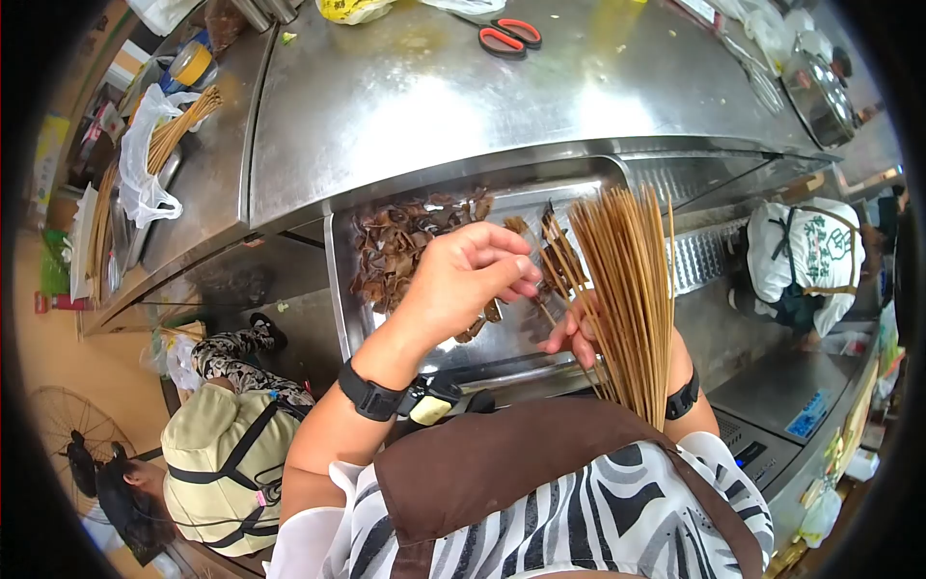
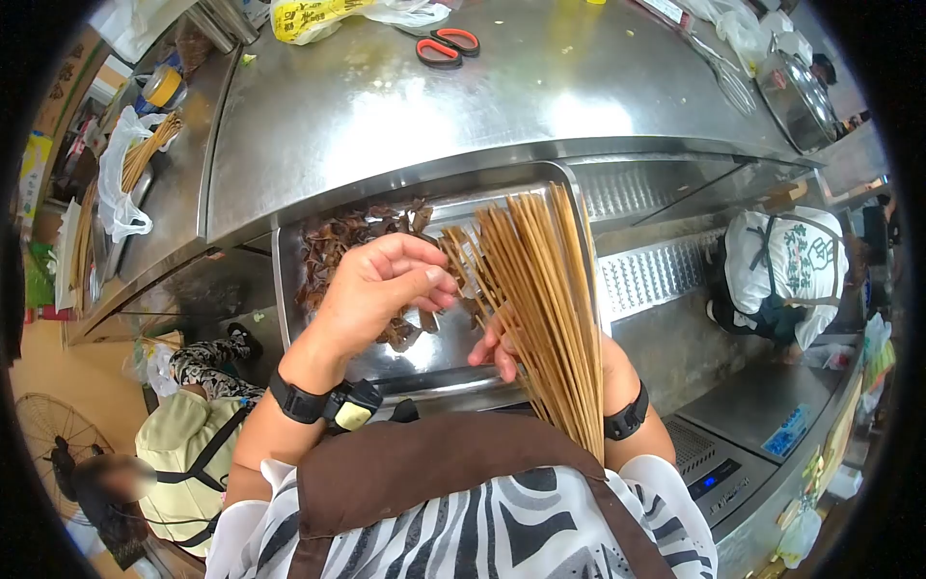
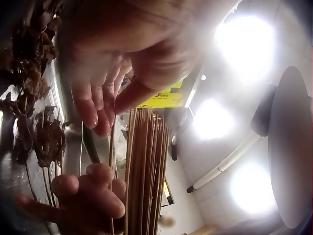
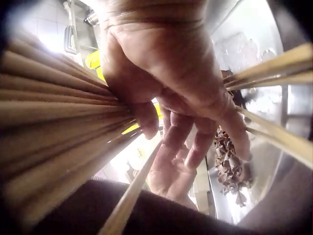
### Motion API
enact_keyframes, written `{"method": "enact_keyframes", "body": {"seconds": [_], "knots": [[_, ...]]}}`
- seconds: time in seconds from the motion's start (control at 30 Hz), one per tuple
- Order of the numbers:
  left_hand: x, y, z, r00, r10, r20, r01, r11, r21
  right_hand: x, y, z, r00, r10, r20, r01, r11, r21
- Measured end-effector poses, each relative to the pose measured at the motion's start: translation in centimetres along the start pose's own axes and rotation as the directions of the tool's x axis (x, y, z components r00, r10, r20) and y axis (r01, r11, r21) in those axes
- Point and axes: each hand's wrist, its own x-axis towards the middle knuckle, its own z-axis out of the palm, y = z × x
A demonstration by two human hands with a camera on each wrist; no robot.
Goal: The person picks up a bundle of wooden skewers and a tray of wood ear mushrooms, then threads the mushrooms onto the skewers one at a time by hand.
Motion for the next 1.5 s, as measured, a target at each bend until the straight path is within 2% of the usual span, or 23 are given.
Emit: {"method": "enact_keyframes", "body": {"seconds": [0.03,0.1,0.13,0.17,0.2,0.23,0.3,0.43,0.5,0.6,0.63,0.7,0.73,0.9,0.97,1.1,1.23,1.33,1.37,1.4,1.43,1.47,1.5], "knots": [[-0.1,-0.3,-0.6,0.998,0.049,-0.046,-0.045,0.995,0.092,-0.1,-0.1,-0.1,1.0,-0.004,0.002,0.004,0.998,0.059],[-0.4,-0.8,-1.7,0.991,0.101,-0.083,-0.083,0.978,0.189,-0.2,-0.1,-0.2,0.999,-0.048,-0.008,0.048,0.999,-0.012],[-0.8,-1.1,-2.3,0.951,0.309,-0.012,-0.235,0.746,0.623,-0.3,0.0,-0.2,0.998,-0.058,-0.022,0.059,0.998,0.015],[-0.9,-1.4,-2.6,0.881,0.449,0.148,-0.312,0.317,0.896,-0.3,-0.1,-0.2,0.997,-0.067,-0.035,0.068,0.997,0.041],[-0.9,-2.0,-2.8,0.855,0.454,0.25,-0.377,0.215,0.901,-0.1,-0.3,0.3,0.997,-0.076,-0.014,0.076,0.997,-0.003],[-0.9,-2.4,-2.8,0.857,0.453,0.247,-0.373,0.212,0.903,0.0,-0.2,0.3,0.997,-0.076,-0.009,0.076,0.997,0.0],[-0.7,-3.1,-2.4,0.833,0.334,0.441,-0.451,-0.052,0.891,0.0,-0.1,0.2,0.997,-0.077,0.006,0.077,0.997,-0.004],[0.4,-3.5,-2.7,0.859,0.259,0.442,-0.424,-0.126,0.897,-0.1,-0.1,0.0,0.998,-0.057,-0.034,0.056,0.998,-0.033],[0.5,-3.0,-3.2,0.858,0.281,0.43,-0.43,-0.064,0.901,-0.4,-0.1,0.0,0.992,-0.017,-0.124,0.015,1.0,-0.021],[-0.1,-2.4,-4.2,0.863,0.432,0.26,-0.327,0.085,0.941,-0.2,0.2,-0.8,0.997,-0.027,-0.068,0.027,1.0,-0.003],[-0.6,-2.0,-4.3,0.865,0.428,0.26,-0.326,0.087,0.941,-0.1,0.2,-0.9,0.998,-0.024,-0.052,0.022,0.999,-0.036],[-1.5,-1.6,-4.5,0.951,0.311,0.001,-0.115,0.349,0.93,0.0,0.1,-0.9,0.999,-0.022,-0.045,0.021,1.0,-0.022],[-1.9,-1.5,-4.6,0.945,0.326,-0.033,-0.095,0.369,0.925,0.0,0.1,-0.8,0.999,-0.023,-0.035,0.022,1.0,-0.012],[-2.8,-2.1,-3.6,0.957,0.289,-0.035,-0.07,0.345,0.936,0.3,0.4,-0.7,1.0,-0.016,-0.014,0.016,0.998,0.053],[-2.4,-3.1,-2.9,0.961,0.278,-0.01,-0.042,0.182,0.982,0.4,0.6,-0.9,1.0,-0.027,0.008,0.027,0.997,0.078],[-1.0,-4.0,-2.0,0.95,0.311,-0.025,0.017,0.027,0.999,0.3,0.6,-1.1,1.0,-0.015,0.003,0.015,0.999,0.043],[-0.5,-4.0,-3.0,0.938,0.346,-0.015,-0.025,0.111,0.994,0.4,0.5,-1.5,1.0,-0.006,0.009,0.007,0.998,-0.063],[-0.2,-3.9,-3.7,0.947,0.268,-0.175,-0.034,0.627,0.778,0.4,0.9,-1.5,1.0,-0.016,0.005,0.017,0.998,-0.068],[0.0,-3.9,-3.8,0.946,0.274,-0.173,-0.038,0.623,0.781,0.4,0.9,-1.3,1.0,-0.013,-0.005,0.013,0.999,-0.04],[0.1,-3.8,-3.8,0.948,0.191,-0.256,-0.03,0.85,0.525,0.3,0.6,-0.9,0.999,0.025,-0.034,-0.026,0.999,-0.034],[0.4,-3.7,-3.7,0.949,0.086,-0.303,-0.023,0.978,0.207,0.4,0.5,-0.9,0.999,0.019,-0.029,-0.02,0.999,-0.04],[0.5,-2.8,-3.1,0.949,0.042,-0.312,-0.022,0.998,0.067,0.5,0.4,-1.0,0.999,0.047,-0.003,-0.047,0.998,-0.043],[0.7,-2.5,-3.0,0.949,0.051,-0.311,-0.031,0.997,0.068,0.5,0.4,-1.1,0.997,0.076,0.022,-0.074,0.996,-0.049]]}}
